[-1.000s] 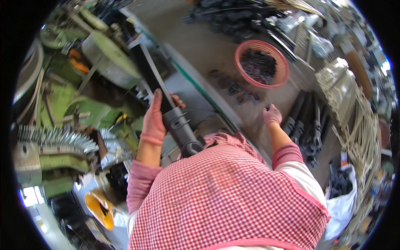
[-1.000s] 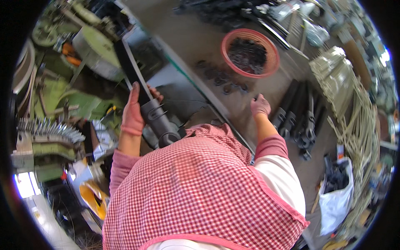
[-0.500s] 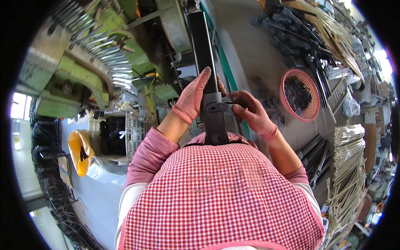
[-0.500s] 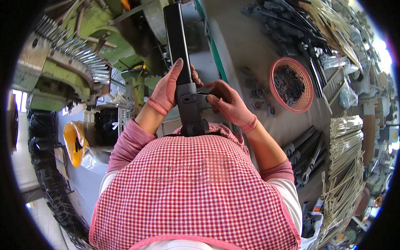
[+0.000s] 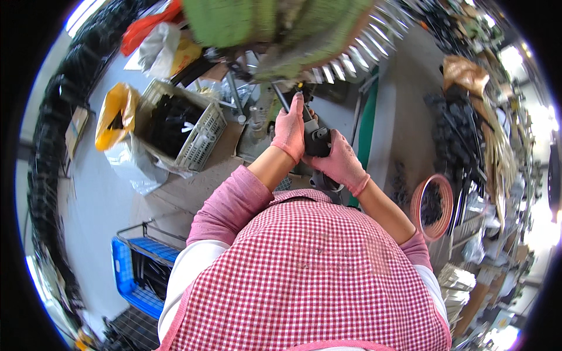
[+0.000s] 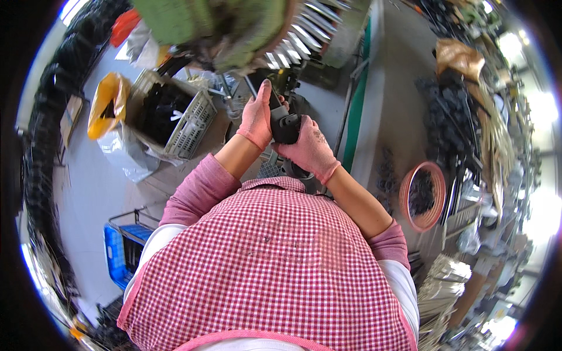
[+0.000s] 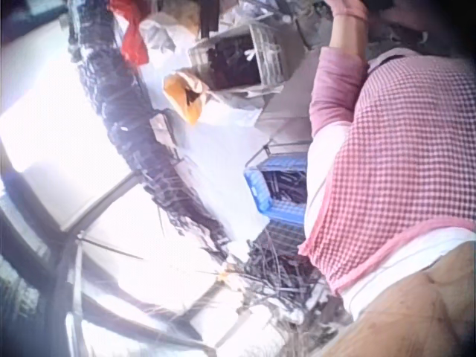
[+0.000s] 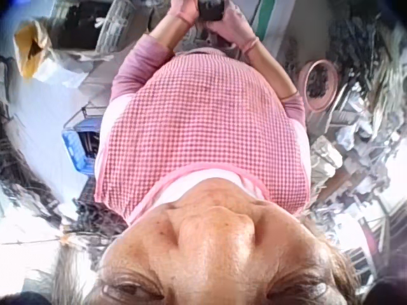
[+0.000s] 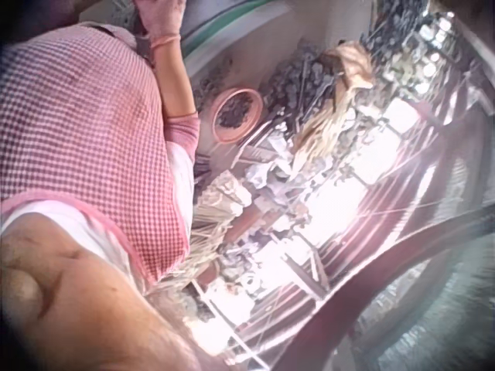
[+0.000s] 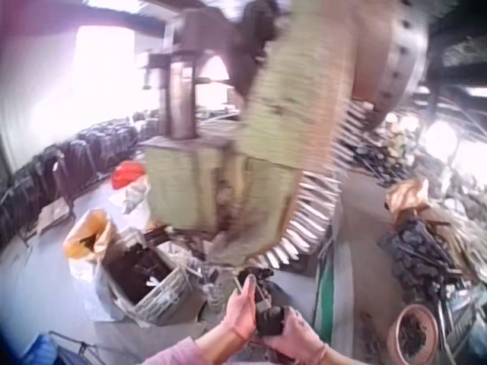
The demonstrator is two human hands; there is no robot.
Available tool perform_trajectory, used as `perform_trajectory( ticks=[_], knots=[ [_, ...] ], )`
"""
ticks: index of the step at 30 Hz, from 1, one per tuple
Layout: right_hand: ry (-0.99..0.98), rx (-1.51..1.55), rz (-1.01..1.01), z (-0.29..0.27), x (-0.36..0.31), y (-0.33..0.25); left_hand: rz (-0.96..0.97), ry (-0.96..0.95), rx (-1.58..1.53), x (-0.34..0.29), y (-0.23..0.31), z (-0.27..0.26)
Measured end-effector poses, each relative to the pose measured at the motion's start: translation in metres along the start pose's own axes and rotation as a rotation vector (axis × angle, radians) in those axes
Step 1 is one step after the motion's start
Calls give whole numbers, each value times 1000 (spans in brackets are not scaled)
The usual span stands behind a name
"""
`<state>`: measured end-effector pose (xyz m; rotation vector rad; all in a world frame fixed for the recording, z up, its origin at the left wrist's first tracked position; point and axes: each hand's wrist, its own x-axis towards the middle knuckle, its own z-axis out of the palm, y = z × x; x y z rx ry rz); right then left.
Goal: The person repeatedly picks small black plastic components from a red basket, inserts them into a larger black plastic housing, and places the assembled units into a blue crate. The person also uses a metal rod to adjust or clear a nearby machine during the process.
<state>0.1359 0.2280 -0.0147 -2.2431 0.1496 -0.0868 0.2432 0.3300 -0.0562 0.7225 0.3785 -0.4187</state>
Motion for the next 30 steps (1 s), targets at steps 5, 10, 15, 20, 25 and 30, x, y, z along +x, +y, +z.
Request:
perform_trajectory(
  ticks=[5, 10, 15, 20, 25, 30],
  knots=[
    [-257, 369, 112, 24, 61, -19, 345, -4, 359, -13, 44, -48],
    [-355, 809, 142, 51, 119, -42, 524, 7, 251, -8, 71, -89],
    [-399, 725, 229, 56, 134, -58, 367, -175, 213, 4, 98, -97],
    [-476, 584, 229, 53, 138, -66, 103, -214, 401, 14, 145, -90],
    [-344, 31, 6, 71, 131, -77, 53, -225, 705, 35, 167, -82],
    [-171, -381, -114, 88, 126, -77, -65, -112, 780, 58, 166, -114]
  ],
)
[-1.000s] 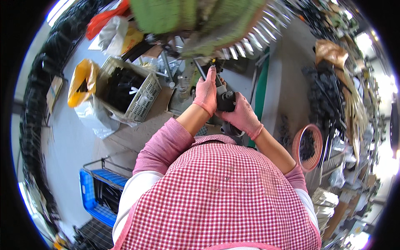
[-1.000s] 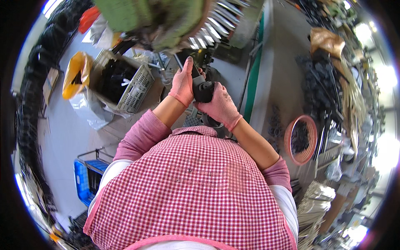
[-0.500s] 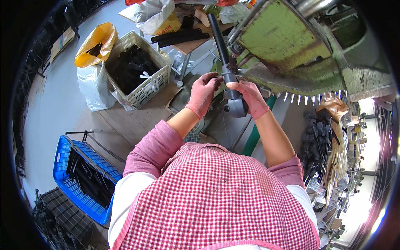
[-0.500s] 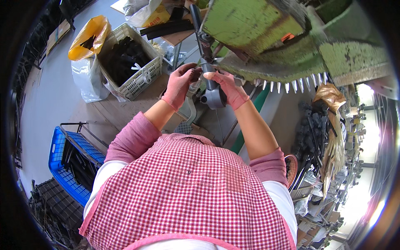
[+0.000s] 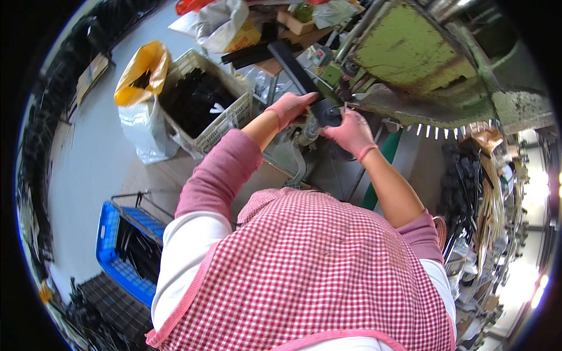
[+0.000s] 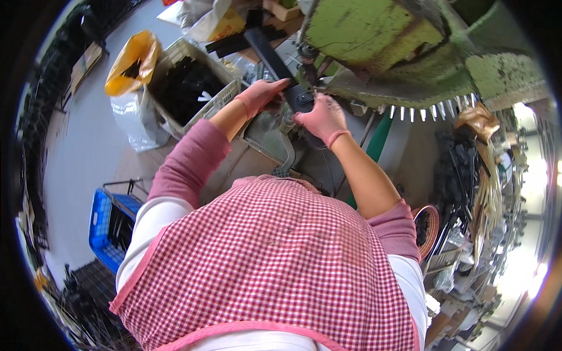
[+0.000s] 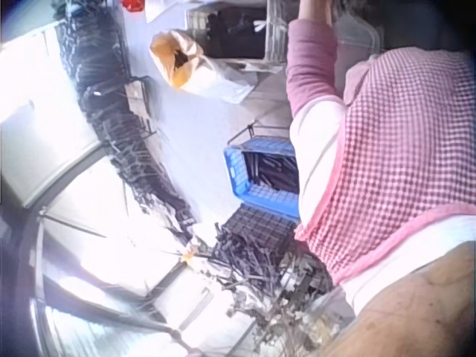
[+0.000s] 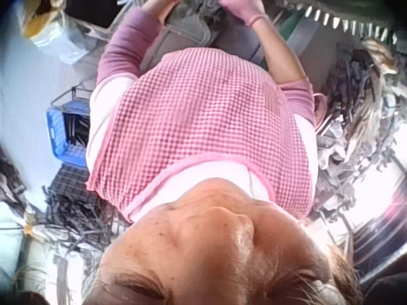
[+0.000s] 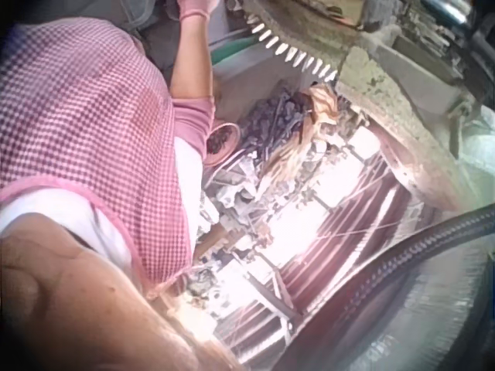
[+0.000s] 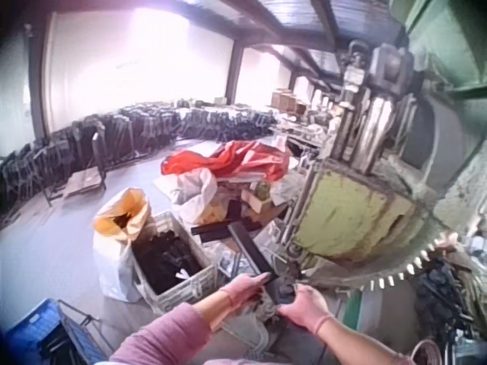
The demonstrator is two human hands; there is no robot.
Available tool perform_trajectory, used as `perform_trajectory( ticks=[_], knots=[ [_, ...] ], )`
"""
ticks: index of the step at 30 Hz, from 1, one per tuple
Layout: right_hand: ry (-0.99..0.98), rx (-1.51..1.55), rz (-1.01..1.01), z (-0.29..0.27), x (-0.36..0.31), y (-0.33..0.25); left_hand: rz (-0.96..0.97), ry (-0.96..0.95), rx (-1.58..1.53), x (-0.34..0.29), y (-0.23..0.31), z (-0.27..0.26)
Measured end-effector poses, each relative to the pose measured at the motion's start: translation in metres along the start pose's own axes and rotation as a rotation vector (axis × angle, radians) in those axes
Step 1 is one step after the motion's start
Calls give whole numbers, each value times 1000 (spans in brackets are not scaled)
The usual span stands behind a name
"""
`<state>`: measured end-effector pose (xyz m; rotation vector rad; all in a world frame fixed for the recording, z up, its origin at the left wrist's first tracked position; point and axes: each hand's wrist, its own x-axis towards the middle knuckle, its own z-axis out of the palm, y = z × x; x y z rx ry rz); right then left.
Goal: The person repeatedly picks small black plastic components from a red basket, inserts them into a larger black plastic housing, and places the assembled units into a blue crate. The person also uses a metal rod to adjust or clear a nearby machine during the process.
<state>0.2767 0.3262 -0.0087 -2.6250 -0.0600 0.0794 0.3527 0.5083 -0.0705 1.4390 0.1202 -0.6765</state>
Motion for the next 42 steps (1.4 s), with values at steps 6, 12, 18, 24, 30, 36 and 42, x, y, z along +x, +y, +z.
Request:
perform_trajectory(
  ticks=[6, 12, 18, 24, 30, 36, 42],
  knots=[
    [-42, 111, 7, 1, 0, 10, 86, -10, -242, 21, -6, -21],
    [39, 157, -34, 4, -6, 0, 133, 57, -179, 19, -6, -11],
    [12, 119, -33, 6, -5, 4, 138, 156, -162, 34, -13, -4],
    [-36, 204, 141, 12, -6, 4, 150, 206, -87, 20, -8, -4],
    [-86, 769, -55, -5, -15, -13, 358, 22, 40, -5, 19, -13],
    [-94, 74, 256, -22, -36, 6, 218, -99, -398, -9, 34, -36],
    [315, 744, 674, 20, -186, 122, -11, 57, -507, 19, -90, -91]
  ],
)
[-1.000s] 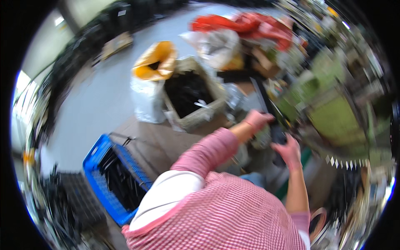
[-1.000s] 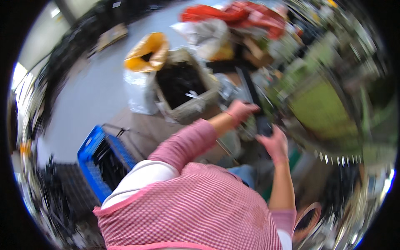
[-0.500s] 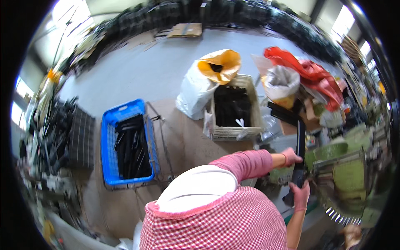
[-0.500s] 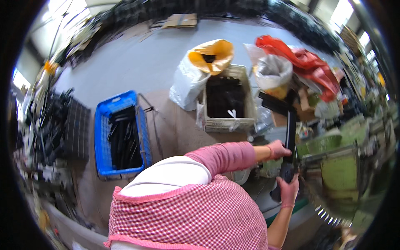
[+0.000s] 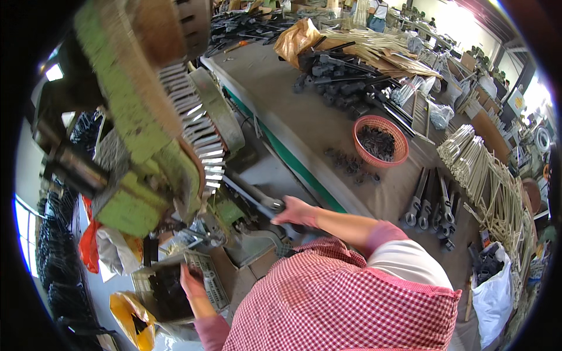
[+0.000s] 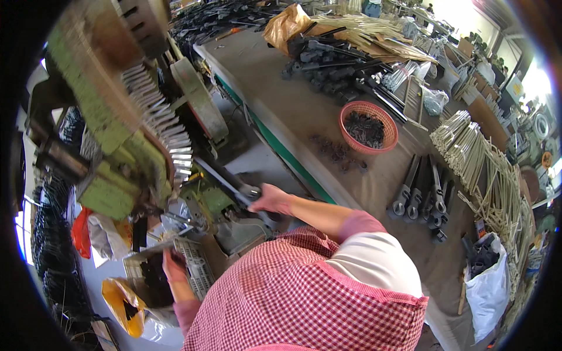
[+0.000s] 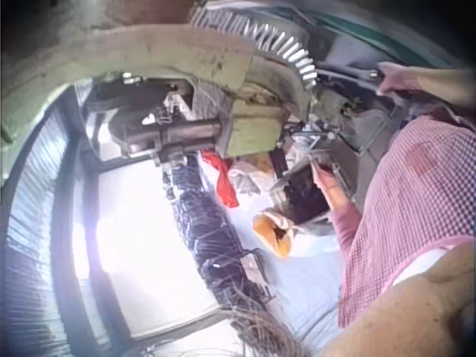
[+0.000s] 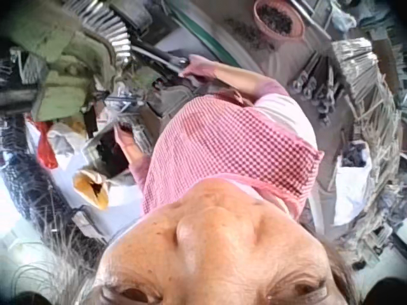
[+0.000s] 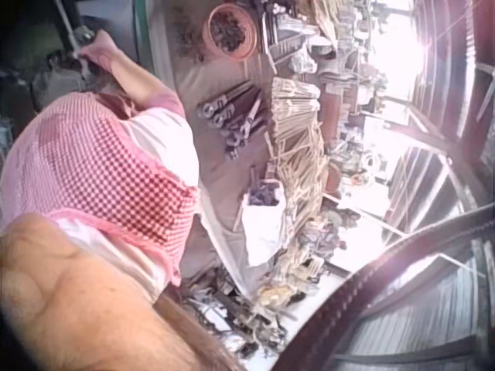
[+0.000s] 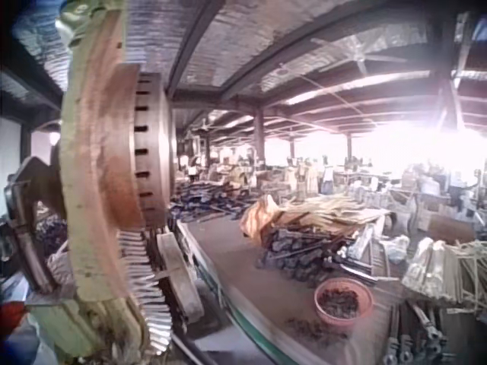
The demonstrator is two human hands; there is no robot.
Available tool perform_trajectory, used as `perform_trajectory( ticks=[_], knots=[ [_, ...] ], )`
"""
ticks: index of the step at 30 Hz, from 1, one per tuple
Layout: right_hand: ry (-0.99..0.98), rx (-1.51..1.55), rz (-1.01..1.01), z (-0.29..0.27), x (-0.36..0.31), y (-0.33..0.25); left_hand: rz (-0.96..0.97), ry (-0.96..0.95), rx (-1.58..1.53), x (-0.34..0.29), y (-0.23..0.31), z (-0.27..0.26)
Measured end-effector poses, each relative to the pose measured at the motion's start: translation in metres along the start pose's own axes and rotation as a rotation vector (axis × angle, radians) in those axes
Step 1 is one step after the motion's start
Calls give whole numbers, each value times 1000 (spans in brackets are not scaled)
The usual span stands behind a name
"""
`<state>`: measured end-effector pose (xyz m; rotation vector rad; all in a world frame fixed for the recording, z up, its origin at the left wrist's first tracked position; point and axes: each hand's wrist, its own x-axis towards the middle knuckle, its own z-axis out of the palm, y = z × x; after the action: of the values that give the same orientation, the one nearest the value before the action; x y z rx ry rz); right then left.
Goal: The person repeatedly picks small black plastic components from a red basket, inserts them into a larger black plastic housing, and places the assembled units into a blue crate. The person also uses a metal rod to adjust or clear a nearby machine during the process.
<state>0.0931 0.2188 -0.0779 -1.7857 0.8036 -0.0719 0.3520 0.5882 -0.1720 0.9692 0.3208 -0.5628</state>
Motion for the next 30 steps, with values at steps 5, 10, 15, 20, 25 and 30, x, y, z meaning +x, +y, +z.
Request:
perform_trajectory(
  ticks=[5, 10, 15, 20, 25, 30],
  knots=[
    [369, 546, 211, -86, -13, 97, -210, 24, 196, -40, -84, -103],
    [552, 947, -355, -268, 94, 73, -353, 57, 544, -66, -152, -45],
    [1169, 459, -506, -395, 165, 72, -311, -88, 717, -63, -164, 36],
    [1286, -709, 485, -392, -5, 196, -320, -271, 861, -39, -168, 81],
    [1149, -522, 1432, -395, -233, 275, -323, -343, 942, -32, -180, 98],
    [828, -333, 1552, -371, -296, 336, -124, -722, 1154, -26, -194, 155]
  ],
)
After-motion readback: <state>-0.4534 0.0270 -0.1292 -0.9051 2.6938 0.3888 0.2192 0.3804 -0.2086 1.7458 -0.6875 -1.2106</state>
